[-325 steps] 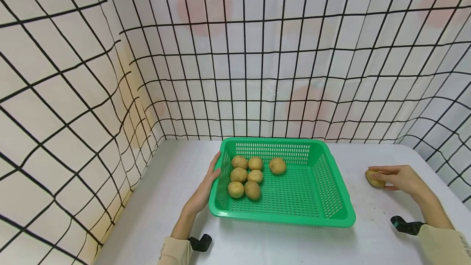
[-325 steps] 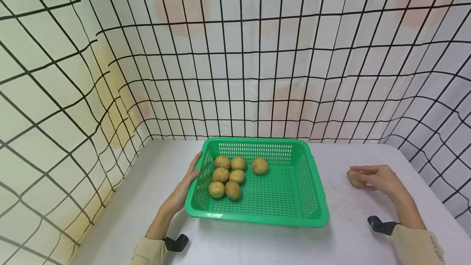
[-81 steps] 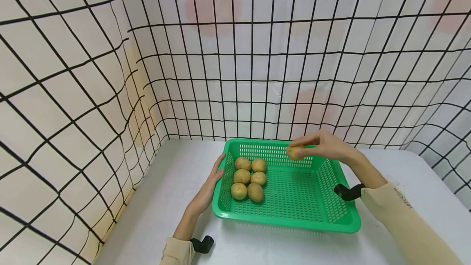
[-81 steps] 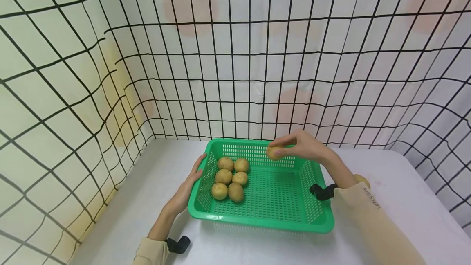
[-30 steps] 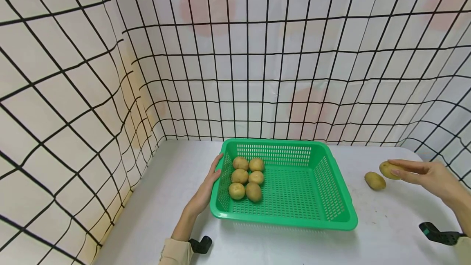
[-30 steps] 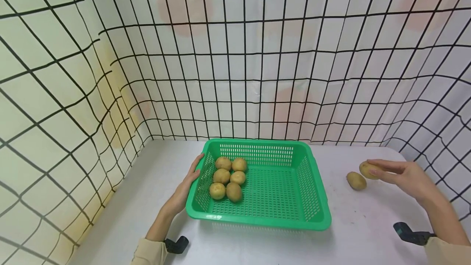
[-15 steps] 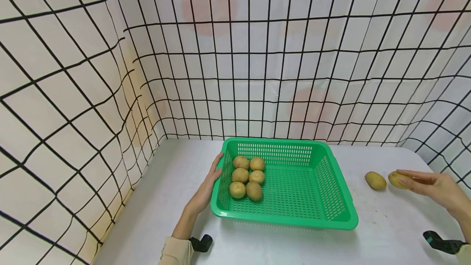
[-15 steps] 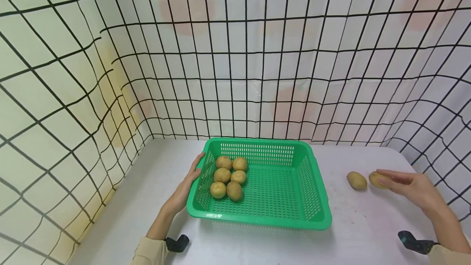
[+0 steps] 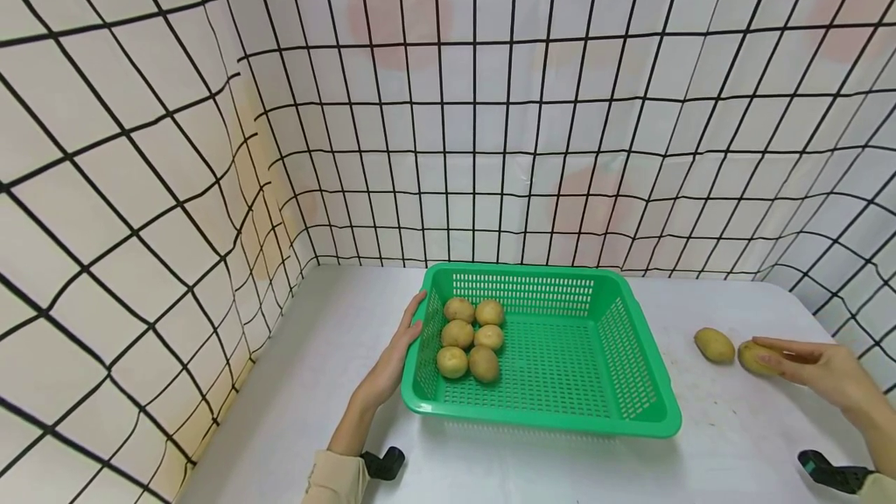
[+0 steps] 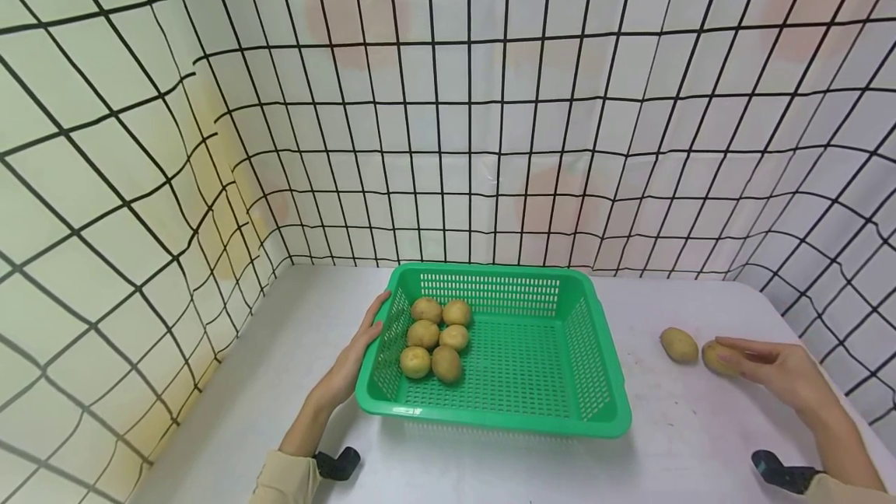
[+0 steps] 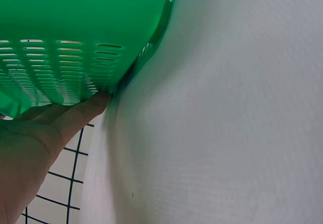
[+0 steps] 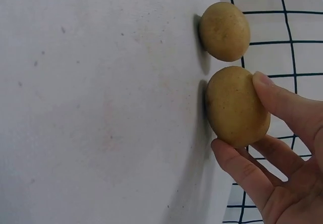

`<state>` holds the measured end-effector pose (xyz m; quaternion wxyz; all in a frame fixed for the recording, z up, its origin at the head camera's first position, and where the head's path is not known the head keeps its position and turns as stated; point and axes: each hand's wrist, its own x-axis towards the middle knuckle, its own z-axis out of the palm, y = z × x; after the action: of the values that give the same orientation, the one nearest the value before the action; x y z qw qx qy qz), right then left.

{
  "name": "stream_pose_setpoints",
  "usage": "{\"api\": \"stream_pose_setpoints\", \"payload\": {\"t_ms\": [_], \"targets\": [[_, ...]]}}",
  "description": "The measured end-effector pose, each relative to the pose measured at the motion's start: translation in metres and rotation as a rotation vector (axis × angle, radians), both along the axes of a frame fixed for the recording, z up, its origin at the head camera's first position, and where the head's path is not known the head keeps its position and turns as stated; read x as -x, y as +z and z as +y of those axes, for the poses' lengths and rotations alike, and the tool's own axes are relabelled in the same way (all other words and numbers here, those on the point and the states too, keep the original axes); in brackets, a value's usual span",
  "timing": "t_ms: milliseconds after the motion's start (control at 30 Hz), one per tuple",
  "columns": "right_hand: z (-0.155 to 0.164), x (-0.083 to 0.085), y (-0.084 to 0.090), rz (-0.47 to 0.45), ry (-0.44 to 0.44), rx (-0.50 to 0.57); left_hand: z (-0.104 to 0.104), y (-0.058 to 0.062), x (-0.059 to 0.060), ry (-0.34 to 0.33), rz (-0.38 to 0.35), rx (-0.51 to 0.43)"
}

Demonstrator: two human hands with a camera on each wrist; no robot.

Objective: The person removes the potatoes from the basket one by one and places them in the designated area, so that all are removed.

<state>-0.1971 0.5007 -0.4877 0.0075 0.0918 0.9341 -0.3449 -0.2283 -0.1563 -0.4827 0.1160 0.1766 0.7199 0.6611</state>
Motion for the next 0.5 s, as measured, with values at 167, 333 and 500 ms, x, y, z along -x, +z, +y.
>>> {"api": "stream_pose_setpoints", "payload": {"t_ms": [167, 333, 500], "targets": [[-0.0003, 0.0002, -0.0014, -0.003, -0.019, -0.016, -0.0002, -0.001, -0.0002, -0.004, 0.004, 0.003], [0.0038, 0.0008, -0.0046, 0.002, -0.008, -0.017, 0.0001, 0.0004, -0.0003, 0.01, 0.001, 0.006], [0.0085, 0.0021, -0.0099, -0.005, -0.002, -0.006, -0.0004, 0.0011, -0.0007, 0.014, 0.001, 0.018]]}}
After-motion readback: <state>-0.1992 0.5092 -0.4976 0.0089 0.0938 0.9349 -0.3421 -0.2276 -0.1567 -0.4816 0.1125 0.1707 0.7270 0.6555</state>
